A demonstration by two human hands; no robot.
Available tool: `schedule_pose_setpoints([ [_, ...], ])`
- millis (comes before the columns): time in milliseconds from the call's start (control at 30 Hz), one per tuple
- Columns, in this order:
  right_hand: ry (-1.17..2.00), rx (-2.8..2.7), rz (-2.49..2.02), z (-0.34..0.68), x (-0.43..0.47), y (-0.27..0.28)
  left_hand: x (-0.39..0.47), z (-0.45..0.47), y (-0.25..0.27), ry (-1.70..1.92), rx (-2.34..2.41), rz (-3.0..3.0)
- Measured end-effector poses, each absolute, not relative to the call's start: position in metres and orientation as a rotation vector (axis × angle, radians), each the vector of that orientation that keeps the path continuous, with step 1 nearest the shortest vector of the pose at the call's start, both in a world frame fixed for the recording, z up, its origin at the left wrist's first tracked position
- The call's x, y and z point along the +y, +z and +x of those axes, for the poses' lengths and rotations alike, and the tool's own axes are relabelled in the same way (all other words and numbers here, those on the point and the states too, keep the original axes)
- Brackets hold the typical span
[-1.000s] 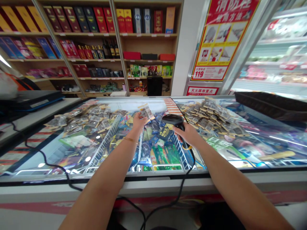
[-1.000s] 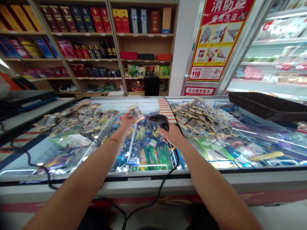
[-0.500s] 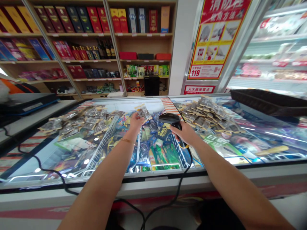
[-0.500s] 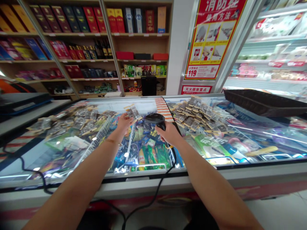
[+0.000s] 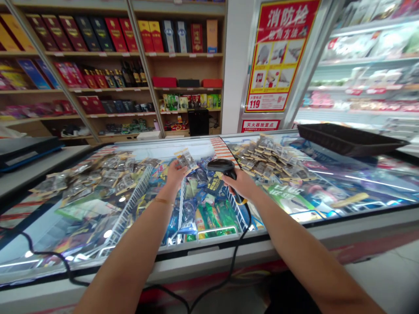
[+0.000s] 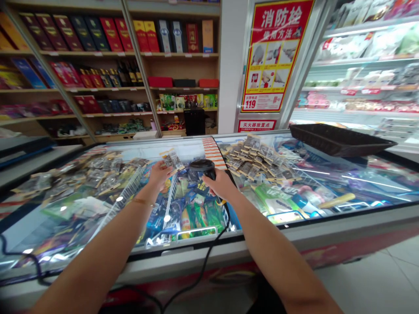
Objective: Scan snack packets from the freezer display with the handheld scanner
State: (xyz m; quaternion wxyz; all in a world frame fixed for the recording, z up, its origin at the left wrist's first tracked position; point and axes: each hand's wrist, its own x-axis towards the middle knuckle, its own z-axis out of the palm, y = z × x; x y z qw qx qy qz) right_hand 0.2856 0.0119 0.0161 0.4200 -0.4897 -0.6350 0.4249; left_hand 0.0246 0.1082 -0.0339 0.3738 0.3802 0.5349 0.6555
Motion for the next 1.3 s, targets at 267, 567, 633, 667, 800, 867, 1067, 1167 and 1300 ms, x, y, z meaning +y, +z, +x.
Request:
schedule_pose_setpoints([
  [267, 1.083, -1.37, -1.185, 0.353, 0.027, 0.05, 0.109, 0.066, 0.008, 1.564, 1.327, 0.906],
  [567, 0.849, -1.124, -1.517, 0.494, -0.007, 0.1, 0.094, 0.215, 0.039, 1.001, 1.065, 1.273],
  [633, 0.82, -1.082, -1.528, 0.512, -0.014, 0.101, 0.087, 0.25, 0.028, 0.917, 1.034, 1.326],
  [667, 0.8, -1.066, -1.524, 0.518, -0.017, 0.1, 0.085, 0.266, 0.021, 0.897, 1.028, 1.35],
  [800, 0.758, -1.028, -1.522, 0.534, -0.022, 0.094, 0.082, 0.315, 0.0, 0.828, 1.175, 1.605],
  [867, 0.78, -1.024, -1.562, 0.537, -0.024, 0.09, 0.084, 0.328, -0.006, 0.787, 1.255, 1.766],
  [1067, 0.799, -1.001, -1.574, 0.532, -0.028, 0.078, 0.079, 0.329, -0.005, 0.653, 1.248, 1.99],
  [1167, 0.839, -0.982, -1.568, 0.521, -0.028, 0.076, 0.073, 0.323, -0.004, 0.555, 1.245, 2.093],
  [1300, 0.869, -1.0, -1.53, 0.502, -0.022, 0.07, 0.074, 0.304, -0.009, 0.648, 1.311, 2.18],
])
